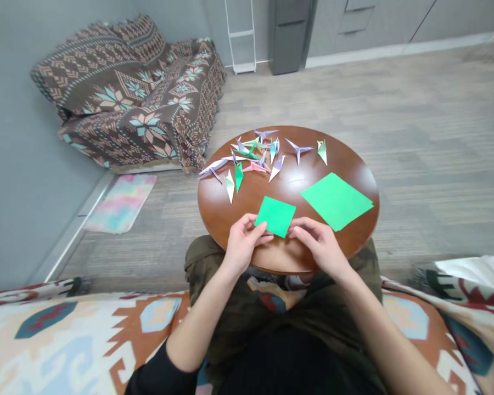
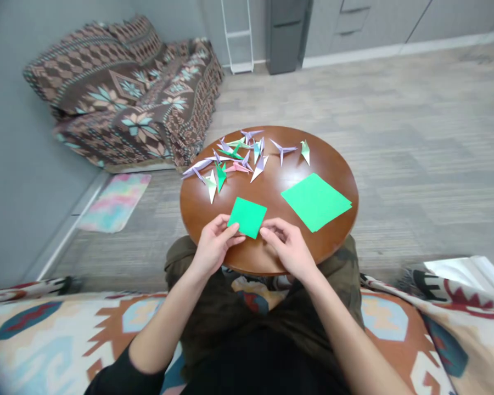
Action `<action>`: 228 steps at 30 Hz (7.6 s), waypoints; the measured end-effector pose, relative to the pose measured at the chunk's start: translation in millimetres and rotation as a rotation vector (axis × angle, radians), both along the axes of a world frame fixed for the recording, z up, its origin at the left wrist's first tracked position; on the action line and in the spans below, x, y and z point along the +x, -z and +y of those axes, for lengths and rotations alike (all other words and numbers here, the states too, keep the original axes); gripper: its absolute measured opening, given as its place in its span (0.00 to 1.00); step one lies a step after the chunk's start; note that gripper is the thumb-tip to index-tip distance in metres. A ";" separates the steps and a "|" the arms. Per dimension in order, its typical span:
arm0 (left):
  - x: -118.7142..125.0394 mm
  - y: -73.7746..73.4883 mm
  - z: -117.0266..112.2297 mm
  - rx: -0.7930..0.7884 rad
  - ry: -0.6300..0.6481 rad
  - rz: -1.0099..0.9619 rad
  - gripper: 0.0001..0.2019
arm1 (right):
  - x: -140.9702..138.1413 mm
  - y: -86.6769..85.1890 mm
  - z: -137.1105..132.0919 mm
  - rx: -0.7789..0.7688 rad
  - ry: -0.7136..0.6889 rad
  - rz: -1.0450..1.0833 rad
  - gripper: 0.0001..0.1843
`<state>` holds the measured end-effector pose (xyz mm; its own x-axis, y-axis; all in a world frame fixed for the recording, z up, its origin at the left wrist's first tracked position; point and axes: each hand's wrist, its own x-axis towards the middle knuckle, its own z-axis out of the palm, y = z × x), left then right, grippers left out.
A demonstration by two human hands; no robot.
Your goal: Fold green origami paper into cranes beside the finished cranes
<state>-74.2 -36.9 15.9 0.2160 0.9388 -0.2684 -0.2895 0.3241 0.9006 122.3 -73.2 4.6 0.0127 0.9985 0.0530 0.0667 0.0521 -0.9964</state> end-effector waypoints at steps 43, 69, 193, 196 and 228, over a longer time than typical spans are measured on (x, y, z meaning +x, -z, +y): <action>-4.0 12.1 -13.6 0.215 0.108 0.010 0.17 | 1.5 -24.6 -7.2 0.130 -0.093 0.058 0.05; 11.2 -16.2 -35.6 0.158 0.121 -0.004 0.20 | -2.1 -50.8 -18.8 0.390 0.139 -0.109 0.07; -1.1 -66.1 -7.0 0.739 0.291 0.498 0.03 | -1.3 -66.5 -6.7 0.382 -0.171 -0.489 0.07; -2.1 -65.2 -5.7 0.709 0.248 0.446 0.04 | 0.5 -65.8 -7.5 0.356 -0.183 -0.456 0.06; -1.3 -58.9 -7.5 0.694 0.258 0.434 0.07 | -4.1 -70.5 -8.9 0.290 -0.230 -0.495 0.12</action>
<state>-75.5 -44.3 74.7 0.4566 0.8567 0.2399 0.1334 -0.3326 0.9336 118.2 -82.1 75.2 -0.2967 0.9168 0.2674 0.4723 0.3842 -0.7933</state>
